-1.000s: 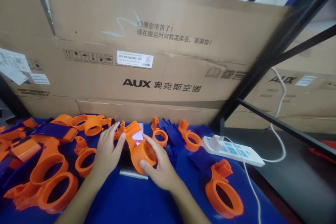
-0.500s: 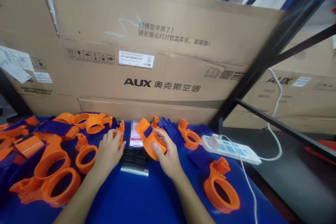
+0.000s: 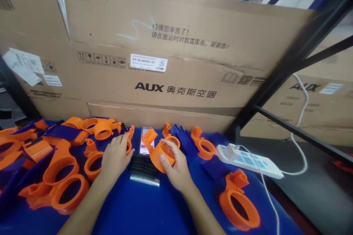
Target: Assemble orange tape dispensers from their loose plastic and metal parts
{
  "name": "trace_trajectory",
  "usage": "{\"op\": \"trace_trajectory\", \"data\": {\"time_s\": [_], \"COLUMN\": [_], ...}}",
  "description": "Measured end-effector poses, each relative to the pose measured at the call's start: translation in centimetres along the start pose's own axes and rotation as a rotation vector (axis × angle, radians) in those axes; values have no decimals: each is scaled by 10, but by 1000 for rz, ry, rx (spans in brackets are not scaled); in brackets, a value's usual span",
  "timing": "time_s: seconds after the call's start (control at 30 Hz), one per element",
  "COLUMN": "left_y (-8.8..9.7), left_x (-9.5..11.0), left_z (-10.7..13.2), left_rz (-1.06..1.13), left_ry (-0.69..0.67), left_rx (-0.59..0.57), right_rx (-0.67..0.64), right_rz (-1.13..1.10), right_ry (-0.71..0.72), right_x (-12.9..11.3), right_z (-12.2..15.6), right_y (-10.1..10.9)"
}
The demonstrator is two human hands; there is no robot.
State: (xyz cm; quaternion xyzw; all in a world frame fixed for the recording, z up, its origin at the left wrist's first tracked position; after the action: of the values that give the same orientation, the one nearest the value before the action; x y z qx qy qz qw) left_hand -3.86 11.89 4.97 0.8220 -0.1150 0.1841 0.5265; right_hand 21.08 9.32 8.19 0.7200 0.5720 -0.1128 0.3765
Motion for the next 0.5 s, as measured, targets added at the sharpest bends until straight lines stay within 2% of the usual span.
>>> {"op": "trace_trajectory", "data": {"time_s": [0.13,0.27,0.33,0.4,0.5], "left_y": [1,24,45,71,105], "left_x": [6,-1,-20,-47,-90], "left_z": [4,17,23,23,11], "left_rz": [-84,-165,-223,-300,-403], "left_ry": [21,7,-5,6,38], "left_rx": [25,113,125,127,90], "right_rx": [-42,-118,-176,-258,-402], "right_rz": [23,23,-12,-64,-92], "right_ry": [20,107,171,238,324], "right_x": [-4,-18,-28,-41,-61], "right_z": [-1,-2,-2,2,15], "right_y": [-2,-4,-9,-19,-45]}}
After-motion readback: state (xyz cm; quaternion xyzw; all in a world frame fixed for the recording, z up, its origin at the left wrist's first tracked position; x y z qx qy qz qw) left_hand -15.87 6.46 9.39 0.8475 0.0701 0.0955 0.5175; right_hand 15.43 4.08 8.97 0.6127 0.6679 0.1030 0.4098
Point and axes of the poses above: each hand's wrist, its own z-axis away from the middle knuckle, its own y-axis out of the back of the hand, x = y × z, the point moved 4 cm from there along -z, towards the middle knuckle, and after that the axes turned 12 degrees about y, right-handed, at the moved point
